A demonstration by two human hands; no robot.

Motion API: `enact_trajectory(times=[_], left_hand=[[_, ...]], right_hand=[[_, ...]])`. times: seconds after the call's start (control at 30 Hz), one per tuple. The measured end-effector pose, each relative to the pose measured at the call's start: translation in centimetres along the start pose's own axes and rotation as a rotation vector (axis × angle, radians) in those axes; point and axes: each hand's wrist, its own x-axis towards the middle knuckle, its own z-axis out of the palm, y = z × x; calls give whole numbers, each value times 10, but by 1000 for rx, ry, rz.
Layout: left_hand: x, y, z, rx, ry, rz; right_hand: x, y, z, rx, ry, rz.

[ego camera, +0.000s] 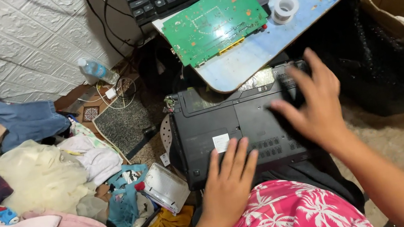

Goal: The person is reassembling a laptop by fastening internal screws with a screwdriver and then snapping the bottom cover back onto the chassis.

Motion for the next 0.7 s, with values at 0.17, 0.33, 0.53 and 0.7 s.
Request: enact_trajectory(times=[0.17, 0.33, 0.53, 0.7], left_hand=[[-32, -12, 1, -93, 110, -160], [-26, -25, -3, -198, 163, -245], [-20, -32, -26, -422, 22, -651], [-11, -31, -37, -458, -125, -763]], right_hand=[[-59, -15, -19, 227, -106, -480], [-78, -34, -15, 112, -252, -610], [-84, -35, -4, -39, -206, -646], [-91, -28, 2, -89, -272, -683]])
